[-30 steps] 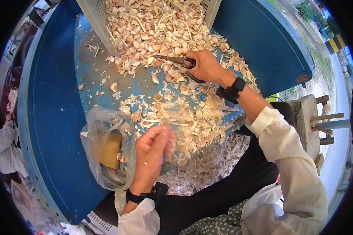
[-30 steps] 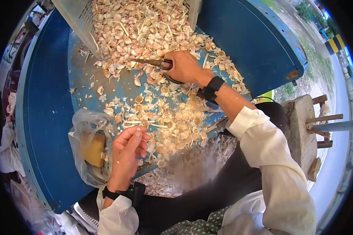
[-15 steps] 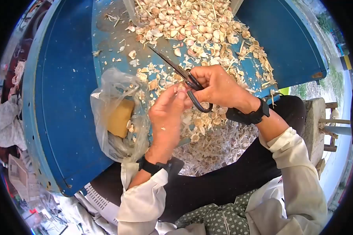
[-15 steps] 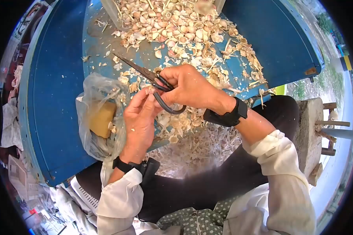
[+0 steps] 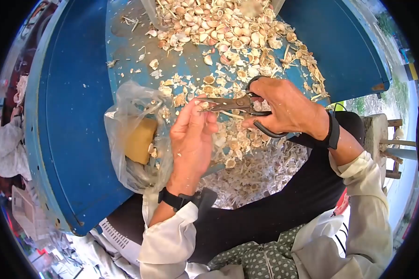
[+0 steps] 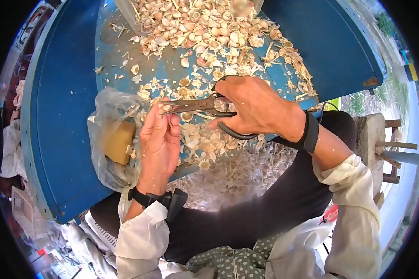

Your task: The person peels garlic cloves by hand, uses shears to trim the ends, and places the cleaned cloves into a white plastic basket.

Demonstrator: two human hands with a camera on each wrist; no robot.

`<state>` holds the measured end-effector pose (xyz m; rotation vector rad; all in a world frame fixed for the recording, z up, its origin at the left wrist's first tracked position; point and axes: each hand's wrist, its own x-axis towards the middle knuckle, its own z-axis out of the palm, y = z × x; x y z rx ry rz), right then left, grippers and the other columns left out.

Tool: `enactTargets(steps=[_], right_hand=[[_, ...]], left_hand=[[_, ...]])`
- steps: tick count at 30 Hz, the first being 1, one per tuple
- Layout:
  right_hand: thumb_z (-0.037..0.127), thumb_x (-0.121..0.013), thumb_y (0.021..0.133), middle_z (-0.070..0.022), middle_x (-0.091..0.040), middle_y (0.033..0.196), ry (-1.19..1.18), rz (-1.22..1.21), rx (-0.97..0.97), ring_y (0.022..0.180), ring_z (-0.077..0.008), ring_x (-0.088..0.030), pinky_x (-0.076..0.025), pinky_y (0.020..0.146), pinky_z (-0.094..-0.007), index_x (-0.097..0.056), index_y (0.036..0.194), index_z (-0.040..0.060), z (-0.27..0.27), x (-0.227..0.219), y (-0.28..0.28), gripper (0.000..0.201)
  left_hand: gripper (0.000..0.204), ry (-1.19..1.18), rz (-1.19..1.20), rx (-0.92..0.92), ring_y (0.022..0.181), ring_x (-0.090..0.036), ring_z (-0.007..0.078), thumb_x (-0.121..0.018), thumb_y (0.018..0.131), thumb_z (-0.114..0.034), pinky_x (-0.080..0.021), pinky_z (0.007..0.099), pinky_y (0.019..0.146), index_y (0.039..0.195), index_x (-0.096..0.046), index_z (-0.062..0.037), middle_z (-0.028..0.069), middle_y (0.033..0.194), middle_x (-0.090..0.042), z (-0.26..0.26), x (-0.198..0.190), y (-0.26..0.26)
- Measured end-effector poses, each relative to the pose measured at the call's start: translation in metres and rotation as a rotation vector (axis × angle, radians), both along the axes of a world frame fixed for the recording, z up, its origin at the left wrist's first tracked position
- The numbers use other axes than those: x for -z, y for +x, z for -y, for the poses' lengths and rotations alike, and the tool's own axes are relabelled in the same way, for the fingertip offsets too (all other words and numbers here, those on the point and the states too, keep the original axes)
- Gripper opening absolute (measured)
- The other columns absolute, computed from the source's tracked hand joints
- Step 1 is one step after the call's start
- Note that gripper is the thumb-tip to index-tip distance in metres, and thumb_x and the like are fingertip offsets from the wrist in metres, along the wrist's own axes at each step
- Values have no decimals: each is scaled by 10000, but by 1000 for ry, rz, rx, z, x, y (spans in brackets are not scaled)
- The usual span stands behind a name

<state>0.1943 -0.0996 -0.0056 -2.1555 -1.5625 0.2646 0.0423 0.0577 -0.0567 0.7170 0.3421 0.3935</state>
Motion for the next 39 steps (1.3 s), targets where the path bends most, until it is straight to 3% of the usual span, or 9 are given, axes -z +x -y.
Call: enactTargets(steps=[10,13,16,20,21,24,25,30,39], right_hand=[[412,-730,776,-184,-533,551,-115,-287,68,553,-375,-558,-441,518,-398,-544,645,-13,1,19,-1,482],[291,-771,739,-162,-481,543,84,-139,337,475,-263,-398,-358,484,-377,-521,679,-16,-15,26,40,400],[180,-737,728,-184,-525,619,84,-7,428,541,-314,-458,-398,546,-397,-530,770,-24,-38,51,91,294],[76,-651,733,-213,-553,683,104,48,306,617,-362,-508,-412,580,-401,-534,781,-24,-54,73,103,162],[80,-655,736,-213,-553,683,72,23,301,612,-359,-505,-412,577,-398,-535,782,-26,-53,73,103,167],[83,-661,743,-205,-548,668,48,13,291,576,-333,-467,-407,564,-388,-535,772,-31,-48,72,105,173],[94,-646,743,-212,-575,691,67,-7,335,635,-357,-529,-435,599,-408,-563,790,-20,-47,70,105,149],[135,-658,717,-227,-633,783,-19,12,500,743,-386,-620,-494,690,-429,-625,834,-2,-66,67,110,183],[150,-665,698,-228,-611,737,-121,154,431,730,-396,-606,-481,668,-431,-599,802,-15,-53,69,113,206]], left_hand=[[299,51,-7,58,853,-557,73,-562,954,-160,-457,189,740,1199,-553,11,28,1003,-615,0,1,0],[254,-205,-74,-8,819,-550,104,-550,936,-110,-473,158,672,1159,-538,13,106,1056,-589,4,-3,3],[220,-402,-39,51,847,-545,146,-542,906,-137,-483,213,679,1078,-550,0,105,1016,-579,1,-2,3],[192,-368,-29,169,895,-562,170,-535,861,-162,-456,278,711,1016,-567,-52,71,1026,-597,-9,11,-3],[166,-314,-156,108,778,-519,140,-543,885,-192,-420,238,601,962,-548,-45,60,909,-553,-5,1,2],[162,-266,-272,45,721,-501,124,-553,884,-191,-402,240,574,963,-552,-49,26,818,-541,-1,-5,7],[162,-265,-266,45,721,-501,124,-553,884,-191,-402,240,574,963,-552,-49,26,818,-541,-1,-4,7],[171,-188,-151,239,610,-448,95,-558,899,-177,-353,209,497,994,-563,-34,-14,685,-475,-8,7,-3],[219,-134,-280,159,639,-506,103,-548,926,-186,-359,202,495,1047,-573,-5,13,767,-545,0,-1,3]])
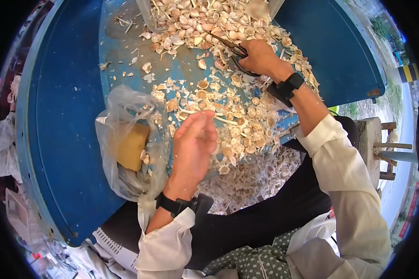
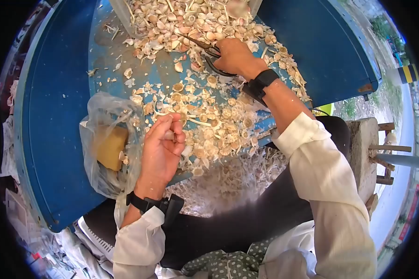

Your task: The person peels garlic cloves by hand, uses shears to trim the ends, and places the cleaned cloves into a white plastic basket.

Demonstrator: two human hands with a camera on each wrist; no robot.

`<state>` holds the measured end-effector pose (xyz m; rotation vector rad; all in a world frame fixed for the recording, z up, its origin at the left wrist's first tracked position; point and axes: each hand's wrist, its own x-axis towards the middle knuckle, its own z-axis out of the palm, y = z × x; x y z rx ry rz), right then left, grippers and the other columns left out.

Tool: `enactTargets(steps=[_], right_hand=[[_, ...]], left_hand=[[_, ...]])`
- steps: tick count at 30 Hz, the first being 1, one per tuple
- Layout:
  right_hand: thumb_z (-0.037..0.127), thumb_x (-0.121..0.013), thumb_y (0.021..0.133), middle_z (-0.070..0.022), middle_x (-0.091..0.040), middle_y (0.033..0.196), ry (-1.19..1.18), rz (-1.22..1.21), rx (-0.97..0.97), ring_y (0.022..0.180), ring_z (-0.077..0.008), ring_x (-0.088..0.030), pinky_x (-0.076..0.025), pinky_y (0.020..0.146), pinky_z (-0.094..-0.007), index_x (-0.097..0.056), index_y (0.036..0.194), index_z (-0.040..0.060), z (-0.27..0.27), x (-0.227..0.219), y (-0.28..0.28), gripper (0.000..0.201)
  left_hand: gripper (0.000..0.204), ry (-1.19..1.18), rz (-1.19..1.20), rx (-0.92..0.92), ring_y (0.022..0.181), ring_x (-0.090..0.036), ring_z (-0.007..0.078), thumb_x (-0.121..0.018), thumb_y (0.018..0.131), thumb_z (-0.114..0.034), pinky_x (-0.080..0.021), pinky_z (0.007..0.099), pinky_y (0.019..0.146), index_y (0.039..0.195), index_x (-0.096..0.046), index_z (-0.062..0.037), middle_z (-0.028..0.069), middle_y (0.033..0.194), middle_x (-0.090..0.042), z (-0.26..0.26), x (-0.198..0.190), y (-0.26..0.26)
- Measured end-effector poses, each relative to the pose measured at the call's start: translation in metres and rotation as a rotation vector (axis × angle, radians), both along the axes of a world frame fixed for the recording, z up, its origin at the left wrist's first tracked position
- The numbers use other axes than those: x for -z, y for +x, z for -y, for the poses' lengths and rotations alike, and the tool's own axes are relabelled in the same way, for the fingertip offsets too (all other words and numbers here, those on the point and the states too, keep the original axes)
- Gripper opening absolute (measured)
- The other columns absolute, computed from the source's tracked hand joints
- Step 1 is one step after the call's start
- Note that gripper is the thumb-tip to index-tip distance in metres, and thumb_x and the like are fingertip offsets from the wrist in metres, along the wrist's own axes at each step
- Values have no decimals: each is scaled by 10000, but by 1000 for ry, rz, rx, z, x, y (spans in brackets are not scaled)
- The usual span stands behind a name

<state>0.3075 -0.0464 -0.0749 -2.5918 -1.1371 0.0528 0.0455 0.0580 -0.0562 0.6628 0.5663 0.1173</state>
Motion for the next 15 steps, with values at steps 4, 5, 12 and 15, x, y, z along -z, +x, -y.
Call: enactTargets(steps=[4,5,12,15], right_hand=[[169,-678,696,-225,-623,753,-74,-6,96,749,-389,-614,-486,683,-422,-616,823,-16,15,-7,3,232],[183,-708,694,-222,-624,752,-91,-1,114,741,-380,-615,-486,681,-412,-615,823,-21,18,-9,2,259],[224,-816,691,-60,-610,585,250,-268,231,512,-117,-559,-432,476,-283,-572,679,19,44,-21,9,319],[311,-845,626,-159,-619,630,24,23,122,587,-276,-608,-477,568,-364,-589,698,-7,41,-6,9,415]], left_hand=[[212,-2,23,16,645,-510,103,-547,926,-182,-362,202,500,1033,-579,-1,15,772,-547,-1,1,-2],[211,3,18,10,648,-515,103,-547,926,-181,-362,203,498,1029,-581,-1,14,772,-548,-2,2,-1],[188,-5,-44,-26,644,-514,99,-551,921,-159,-367,198,495,1020,-583,-3,7,771,-549,1,2,0],[183,0,-22,3,640,-512,98,-558,916,-152,-370,195,493,1018,-584,-2,5,771,-550,2,7,0]])
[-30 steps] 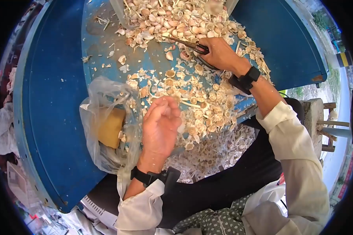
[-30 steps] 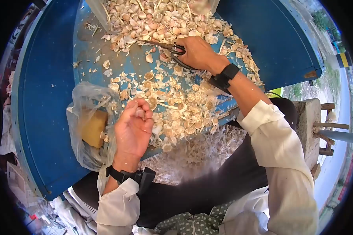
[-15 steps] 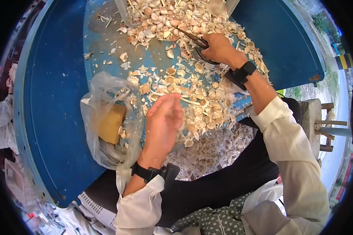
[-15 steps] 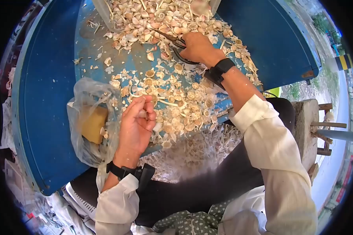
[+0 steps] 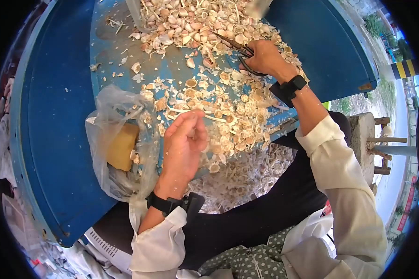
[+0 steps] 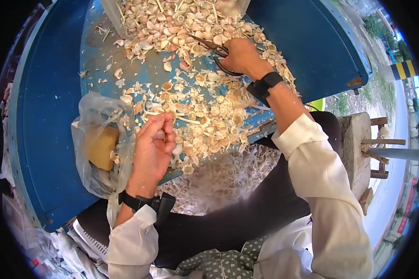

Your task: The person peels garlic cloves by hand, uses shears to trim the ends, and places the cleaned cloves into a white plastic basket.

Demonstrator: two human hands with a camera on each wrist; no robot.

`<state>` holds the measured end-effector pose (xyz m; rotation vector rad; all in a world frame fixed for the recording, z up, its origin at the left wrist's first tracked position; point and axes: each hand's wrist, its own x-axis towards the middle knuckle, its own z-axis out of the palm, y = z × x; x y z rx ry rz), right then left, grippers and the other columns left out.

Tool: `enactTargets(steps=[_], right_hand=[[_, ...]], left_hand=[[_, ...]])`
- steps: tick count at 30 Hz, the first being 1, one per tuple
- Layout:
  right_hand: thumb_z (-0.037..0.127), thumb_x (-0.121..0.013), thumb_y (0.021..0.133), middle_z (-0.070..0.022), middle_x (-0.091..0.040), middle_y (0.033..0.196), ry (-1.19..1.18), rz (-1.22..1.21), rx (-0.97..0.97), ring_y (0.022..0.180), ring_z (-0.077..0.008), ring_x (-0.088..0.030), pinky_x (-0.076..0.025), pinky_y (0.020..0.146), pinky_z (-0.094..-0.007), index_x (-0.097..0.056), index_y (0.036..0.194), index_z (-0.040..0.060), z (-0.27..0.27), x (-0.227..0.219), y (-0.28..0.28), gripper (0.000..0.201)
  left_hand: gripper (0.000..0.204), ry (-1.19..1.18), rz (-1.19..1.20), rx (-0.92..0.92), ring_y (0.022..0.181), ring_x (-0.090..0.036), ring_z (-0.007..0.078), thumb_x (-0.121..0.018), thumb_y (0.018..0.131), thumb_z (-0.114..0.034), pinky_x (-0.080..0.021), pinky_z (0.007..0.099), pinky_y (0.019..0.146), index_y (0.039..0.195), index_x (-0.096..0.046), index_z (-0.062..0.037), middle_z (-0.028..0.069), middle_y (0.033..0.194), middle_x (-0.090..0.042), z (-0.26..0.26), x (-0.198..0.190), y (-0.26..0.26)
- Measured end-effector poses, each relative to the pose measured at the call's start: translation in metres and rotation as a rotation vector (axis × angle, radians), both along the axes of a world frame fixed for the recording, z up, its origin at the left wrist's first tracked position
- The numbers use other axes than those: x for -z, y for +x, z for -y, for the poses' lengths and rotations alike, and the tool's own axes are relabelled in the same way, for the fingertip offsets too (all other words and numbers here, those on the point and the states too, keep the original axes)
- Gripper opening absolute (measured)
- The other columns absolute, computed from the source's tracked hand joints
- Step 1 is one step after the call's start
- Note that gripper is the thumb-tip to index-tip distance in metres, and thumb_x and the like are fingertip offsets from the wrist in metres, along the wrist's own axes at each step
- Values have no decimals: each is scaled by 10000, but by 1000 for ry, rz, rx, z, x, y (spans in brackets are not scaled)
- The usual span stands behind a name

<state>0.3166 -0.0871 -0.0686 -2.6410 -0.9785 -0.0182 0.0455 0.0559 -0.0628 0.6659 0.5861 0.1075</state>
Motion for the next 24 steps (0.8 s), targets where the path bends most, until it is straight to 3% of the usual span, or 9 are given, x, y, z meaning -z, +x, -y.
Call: enactTargets(steps=[3,6,11,14,16,17,18,20,24], right_hand=[[208,-708,678,-252,-634,789,-246,8,10,772,-396,-629,-503,694,-421,-649,785,-32,-12,1,8,269],[156,-635,689,-261,-636,845,-348,-21,29,827,-399,-625,-507,738,-431,-658,817,-36,-17,-3,12,231],[189,-664,699,-252,-641,834,-304,15,-25,802,-409,-619,-508,733,-432,-656,825,-39,-8,3,14,261],[159,-676,714,-201,-650,763,-267,-62,33,739,-313,-647,-516,680,-378,-658,802,-20,-4,-7,10,201],[89,-693,736,-133,-651,703,-14,-343,67,702,-190,-641,-513,639,-308,-650,783,6,4,-12,4,105],[25,-701,751,-94,-662,764,223,-692,83,735,-122,-624,-511,653,-265,-615,810,40,10,-13,0,106],[25,-701,751,-94,-662,764,221,-693,81,735,-122,-624,-511,653,-265,-615,810,40,12,-15,-10,106],[44,-738,758,-99,-670,848,676,-932,-138,751,-144,-628,-520,688,-279,-574,848,49,18,-22,-36,187],[99,-771,767,-63,-668,862,572,-1046,-322,757,-99,-611,-501,692,-253,-573,835,57,-2,-52,-95,214]], left_hand=[[186,9,-17,5,640,-513,96,-562,917,-157,-372,195,493,1015,-585,-2,6,772,-550,-1,3,-1],[170,28,19,29,661,-532,54,-581,905,-155,-377,186,547,1018,-615,-31,-25,770,-592,-4,7,-3],[182,38,43,43,677,-533,49,-585,904,-156,-374,179,559,1030,-608,-27,-20,777,-592,-4,5,-4],[194,37,69,40,699,-543,50,-587,904,-159,-381,181,565,1040,-603,-21,-6,802,-599,-4,5,-5],[200,35,70,22,711,-551,53,-586,905,-159,-389,186,564,1044,-601,-16,4,817,-603,-5,6,-5],[207,5,80,14,729,-568,90,-565,915,-149,-432,199,588,1050,-589,6,30,843,-603,-5,6,-5],[215,-24,88,10,747,-585,127,-544,925,-139,-475,212,613,1056,-577,27,57,869,-603,-5,6,-5],[239,-114,55,-35,809,-604,158,-525,936,-153,-504,238,689,1075,-566,36,84,911,-608,2,-6,4],[322,-359,79,-91,954,-624,239,-460,970,-212,-538,307,867,1125,-528,63,150,997,-606,16,-4,10]])
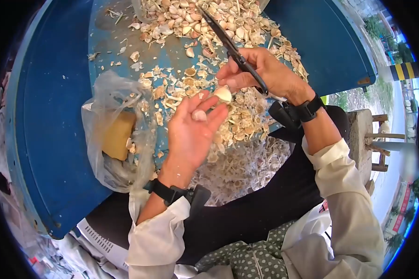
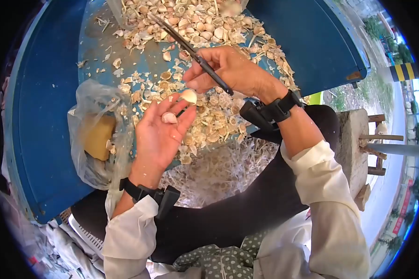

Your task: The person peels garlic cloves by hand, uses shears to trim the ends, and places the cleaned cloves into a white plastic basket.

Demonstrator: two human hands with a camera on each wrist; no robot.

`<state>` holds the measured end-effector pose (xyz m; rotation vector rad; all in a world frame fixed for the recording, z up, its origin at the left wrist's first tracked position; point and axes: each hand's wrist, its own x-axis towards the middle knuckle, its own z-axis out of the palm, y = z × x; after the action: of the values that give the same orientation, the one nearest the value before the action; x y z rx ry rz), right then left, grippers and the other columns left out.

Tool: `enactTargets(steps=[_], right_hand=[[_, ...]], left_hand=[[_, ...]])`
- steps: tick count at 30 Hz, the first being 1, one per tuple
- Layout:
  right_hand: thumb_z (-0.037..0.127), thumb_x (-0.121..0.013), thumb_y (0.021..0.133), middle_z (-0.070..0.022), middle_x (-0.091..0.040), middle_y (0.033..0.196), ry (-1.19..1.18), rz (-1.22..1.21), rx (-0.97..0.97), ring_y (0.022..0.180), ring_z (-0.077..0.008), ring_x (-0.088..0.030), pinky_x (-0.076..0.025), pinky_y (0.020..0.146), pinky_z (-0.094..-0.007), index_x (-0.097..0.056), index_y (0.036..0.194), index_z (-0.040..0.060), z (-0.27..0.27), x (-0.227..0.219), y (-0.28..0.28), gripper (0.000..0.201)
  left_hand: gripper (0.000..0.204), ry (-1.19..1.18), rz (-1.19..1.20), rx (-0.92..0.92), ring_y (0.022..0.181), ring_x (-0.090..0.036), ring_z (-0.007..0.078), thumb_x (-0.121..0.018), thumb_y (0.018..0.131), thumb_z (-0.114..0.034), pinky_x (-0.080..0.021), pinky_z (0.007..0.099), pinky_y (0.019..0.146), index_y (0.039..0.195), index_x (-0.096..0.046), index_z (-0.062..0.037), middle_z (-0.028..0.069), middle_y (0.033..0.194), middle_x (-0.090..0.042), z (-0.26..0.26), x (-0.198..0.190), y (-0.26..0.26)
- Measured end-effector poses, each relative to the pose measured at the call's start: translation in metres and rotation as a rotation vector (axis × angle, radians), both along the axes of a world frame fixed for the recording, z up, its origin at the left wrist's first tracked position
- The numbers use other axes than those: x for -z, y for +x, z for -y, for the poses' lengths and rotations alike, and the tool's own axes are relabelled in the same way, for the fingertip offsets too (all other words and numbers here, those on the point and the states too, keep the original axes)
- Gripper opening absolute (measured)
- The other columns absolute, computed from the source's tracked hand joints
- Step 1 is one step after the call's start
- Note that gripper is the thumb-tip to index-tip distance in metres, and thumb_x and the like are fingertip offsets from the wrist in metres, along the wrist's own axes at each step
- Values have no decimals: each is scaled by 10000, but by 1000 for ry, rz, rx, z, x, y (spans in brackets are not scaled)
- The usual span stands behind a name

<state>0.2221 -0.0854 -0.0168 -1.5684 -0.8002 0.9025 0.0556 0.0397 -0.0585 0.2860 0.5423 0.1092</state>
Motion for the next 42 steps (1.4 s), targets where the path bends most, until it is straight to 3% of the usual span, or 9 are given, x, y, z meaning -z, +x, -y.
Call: enactTargets(steps=[4,8,17,20,25,30,35,39,42], right_hand=[[138,-719,819,13,-595,670,-260,671,286,659,-21,-516,-428,564,-246,-602,777,11,2,24,59,178],[83,-692,757,-138,-575,635,-365,1087,166,562,-225,-523,-411,538,-355,-571,788,-11,14,51,85,156],[125,-683,695,-191,-556,617,-164,761,126,613,-387,-556,-437,559,-407,-539,694,-11,-5,14,4,197],[126,-732,706,-157,-494,587,-75,693,-8,529,-252,-419,-370,517,-363,-492,708,-2,-8,0,-24,272],[147,-690,745,-176,-564,617,-460,831,549,531,-244,-502,-419,543,-384,-594,769,-16,41,25,68,191],[142,-662,738,-213,-620,715,-680,959,483,622,-364,-559,-456,595,-408,-615,791,-21,75,61,103,178],[92,-679,713,-157,-634,717,-747,760,468,616,-246,-601,-486,578,-347,-609,795,-22,78,40,91,156],[62,-687,770,-37,-629,655,-209,-4,285,574,-78,-569,-409,484,-242,-606,726,1,43,-15,8,110],[129,-716,742,-129,-610,632,-292,598,119,630,-196,-631,-481,572,-345,-613,780,-9,27,2,3,177]], left_hand=[[316,-10,-163,-32,835,-612,187,-436,986,-258,-539,247,690,1098,-538,19,105,933,-596,4,4,1],[203,-49,-3,144,575,-421,76,-459,983,-246,-311,192,420,973,-548,-65,2,774,-511,-6,9,-8],[298,182,-139,150,674,-526,128,-493,961,-319,-424,257,574,1040,-592,-49,27,828,-593,0,0,1],[301,108,-152,65,695,-535,133,-436,988,-316,-389,187,472,1001,-571,-47,54,860,-602,3,5,1],[211,17,27,150,671,-493,119,-441,977,-235,-349,177,359,1045,-502,-45,52,900,-513,-10,10,-8],[204,41,38,150,651,-512,136,-473,965,-244,-310,192,376,961,-534,-50,51,837,-538,-5,2,-5],[261,-72,145,207,759,-573,191,-471,974,-282,-415,201,416,1016,-548,-36,101,903,-571,-9,27,-10],[332,75,-112,126,927,-624,271,-451,985,-290,-571,254,625,1131,-527,-2,162,1044,-603,19,4,15],[309,-31,-123,57,919,-642,271,-440,990,-265,-585,258,685,1112,-529,4,185,1099,-599,22,-1,20]])
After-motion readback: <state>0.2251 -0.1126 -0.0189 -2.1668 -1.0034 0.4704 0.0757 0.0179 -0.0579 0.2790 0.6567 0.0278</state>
